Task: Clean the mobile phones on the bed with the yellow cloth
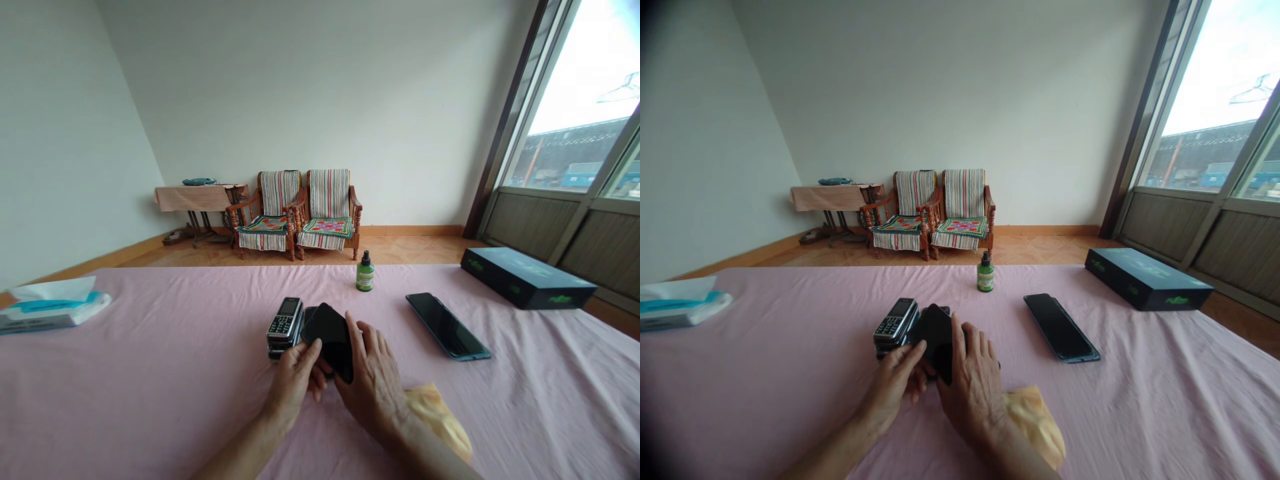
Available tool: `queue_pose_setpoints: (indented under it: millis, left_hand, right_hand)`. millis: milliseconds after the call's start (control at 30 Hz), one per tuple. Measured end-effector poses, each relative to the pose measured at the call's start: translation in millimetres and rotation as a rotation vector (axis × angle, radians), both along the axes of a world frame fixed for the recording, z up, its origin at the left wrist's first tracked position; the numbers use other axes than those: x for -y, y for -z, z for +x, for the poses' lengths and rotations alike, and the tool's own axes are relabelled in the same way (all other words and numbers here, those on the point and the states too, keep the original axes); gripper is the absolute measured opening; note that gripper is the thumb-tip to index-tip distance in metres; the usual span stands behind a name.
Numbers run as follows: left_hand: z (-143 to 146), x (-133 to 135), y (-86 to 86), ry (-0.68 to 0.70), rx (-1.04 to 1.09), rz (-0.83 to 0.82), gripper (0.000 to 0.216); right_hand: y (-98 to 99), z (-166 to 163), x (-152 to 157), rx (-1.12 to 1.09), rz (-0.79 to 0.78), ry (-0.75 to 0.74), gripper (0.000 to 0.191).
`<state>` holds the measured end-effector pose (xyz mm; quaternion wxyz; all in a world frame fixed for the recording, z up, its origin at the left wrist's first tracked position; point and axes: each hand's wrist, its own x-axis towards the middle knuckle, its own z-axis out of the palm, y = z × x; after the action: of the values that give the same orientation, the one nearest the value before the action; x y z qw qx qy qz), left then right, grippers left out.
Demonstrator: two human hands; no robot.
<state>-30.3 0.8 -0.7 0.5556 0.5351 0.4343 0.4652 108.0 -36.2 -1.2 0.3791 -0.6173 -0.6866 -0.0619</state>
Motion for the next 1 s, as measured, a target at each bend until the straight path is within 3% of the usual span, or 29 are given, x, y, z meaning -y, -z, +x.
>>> queue_pose_setpoints:
  millis: [467,600,833,1000]
  left_hand:
    - [-1,-1,2.7,0.039,-0.198,0.145,0.041]
    - [-4,0,1.7,0.036,-0.356,0.265,0.035]
    - [-12,2,-3.2,-0.042,-0.611,0.523,0.017]
    - [-14,-2,1.0,-0.056,-0.707,0.574,0.015]
  right_hand:
    - [3.3,4,-4,-0.033,-0.064,0.008,0.078]
    - [1.4,5,-11,-0.132,-0.19,0.077,0.074]
    - [-8.7,3,-27,-0.252,-0.515,0.092,0.088]
    - [-6.2,-2,-31,-0.235,-0.552,0.087,0.091]
